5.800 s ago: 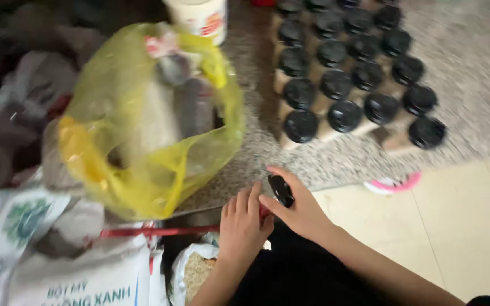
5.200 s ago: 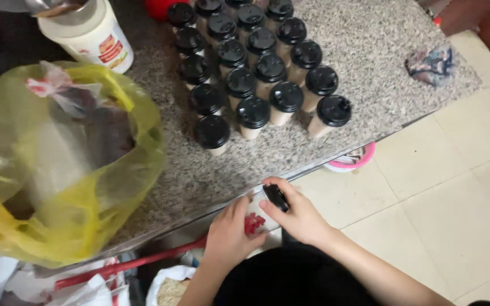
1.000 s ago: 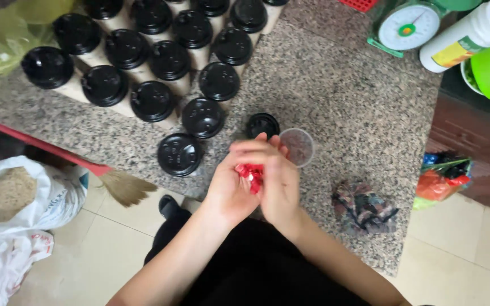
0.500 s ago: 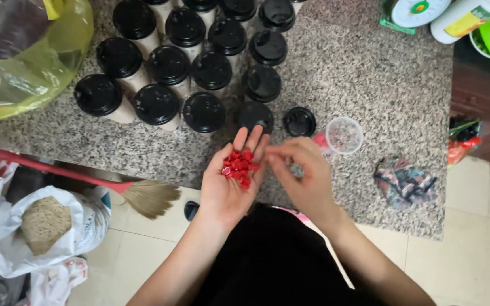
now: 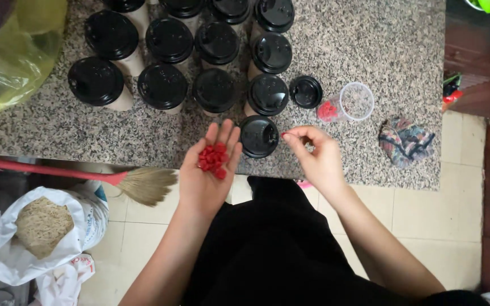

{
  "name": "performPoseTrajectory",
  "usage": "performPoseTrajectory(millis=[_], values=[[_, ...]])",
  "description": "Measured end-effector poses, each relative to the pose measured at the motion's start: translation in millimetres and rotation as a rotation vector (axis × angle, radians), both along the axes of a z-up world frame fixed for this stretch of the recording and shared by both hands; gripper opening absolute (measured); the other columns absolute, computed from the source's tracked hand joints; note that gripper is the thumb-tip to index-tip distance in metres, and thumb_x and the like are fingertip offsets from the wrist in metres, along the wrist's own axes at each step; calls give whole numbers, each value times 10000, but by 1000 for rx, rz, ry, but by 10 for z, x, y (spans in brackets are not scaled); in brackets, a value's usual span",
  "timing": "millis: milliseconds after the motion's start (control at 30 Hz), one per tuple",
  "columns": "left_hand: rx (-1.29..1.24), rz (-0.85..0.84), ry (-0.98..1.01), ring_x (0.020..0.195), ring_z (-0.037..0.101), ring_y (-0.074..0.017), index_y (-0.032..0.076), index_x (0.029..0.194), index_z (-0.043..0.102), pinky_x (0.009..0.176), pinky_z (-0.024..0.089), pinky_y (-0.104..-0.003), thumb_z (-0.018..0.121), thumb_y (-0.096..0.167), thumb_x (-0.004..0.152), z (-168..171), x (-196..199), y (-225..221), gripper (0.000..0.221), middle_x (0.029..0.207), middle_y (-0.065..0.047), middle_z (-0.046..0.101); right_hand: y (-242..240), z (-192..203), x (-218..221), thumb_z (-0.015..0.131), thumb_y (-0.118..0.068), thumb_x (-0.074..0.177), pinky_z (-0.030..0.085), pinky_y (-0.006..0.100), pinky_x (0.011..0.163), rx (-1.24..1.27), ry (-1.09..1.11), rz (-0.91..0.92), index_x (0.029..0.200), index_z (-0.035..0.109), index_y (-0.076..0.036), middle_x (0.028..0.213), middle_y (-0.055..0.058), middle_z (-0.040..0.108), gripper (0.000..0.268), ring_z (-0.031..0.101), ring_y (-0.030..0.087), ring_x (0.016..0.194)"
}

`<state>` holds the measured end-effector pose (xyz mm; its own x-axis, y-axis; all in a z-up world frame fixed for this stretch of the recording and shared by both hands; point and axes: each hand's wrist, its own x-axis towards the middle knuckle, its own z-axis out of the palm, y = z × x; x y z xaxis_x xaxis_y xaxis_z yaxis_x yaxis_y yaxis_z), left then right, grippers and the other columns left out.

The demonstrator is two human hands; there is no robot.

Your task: The person places small red items into the lids of several plastic cups and then packages the cups into a yellow plastic bag.

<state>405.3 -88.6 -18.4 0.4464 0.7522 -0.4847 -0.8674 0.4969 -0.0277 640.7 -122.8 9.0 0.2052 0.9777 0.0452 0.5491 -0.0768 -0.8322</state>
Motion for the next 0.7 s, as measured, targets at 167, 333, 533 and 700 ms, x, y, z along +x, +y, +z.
performPoseTrajectory(millis=[167,333,533,700], values=[[14,16,52,1429,493,-292,82,1312,606,1172,393,-440,451,237,1032,9,-206,-30,356,1497,-106,570,48,-227,7,731,-174,944,496,252,659,-200,-49,-88,981,754,-20,849,50,731,160,633,94,737],[-21,31,78,1368,540,-285,91,1252,636,1138,424,-440,453,243,1042,-73,-234,-94,317,1440,-103,602,28,-603,111,763,-231,993,473,269,643,-326,121,-217,906,704,16,819,125,697,268,578,110,707],[-74,-15,44,1309,585,-266,97,1232,638,1103,460,-429,430,229,1049,-76,-202,-115,307,1389,-82,637,71,-463,-140,744,-173,948,533,282,703,-43,-9,-103,847,695,-5,1023,113,759,202,687,150,806],[-84,-28,72,1291,599,-260,96,1226,636,1075,488,-418,420,228,1055,-60,-232,-119,305,1388,-88,638,68,-362,-264,740,-137,914,560,412,794,84,-327,-94,836,692,-18,1039,162,765,150,731,345,890]])
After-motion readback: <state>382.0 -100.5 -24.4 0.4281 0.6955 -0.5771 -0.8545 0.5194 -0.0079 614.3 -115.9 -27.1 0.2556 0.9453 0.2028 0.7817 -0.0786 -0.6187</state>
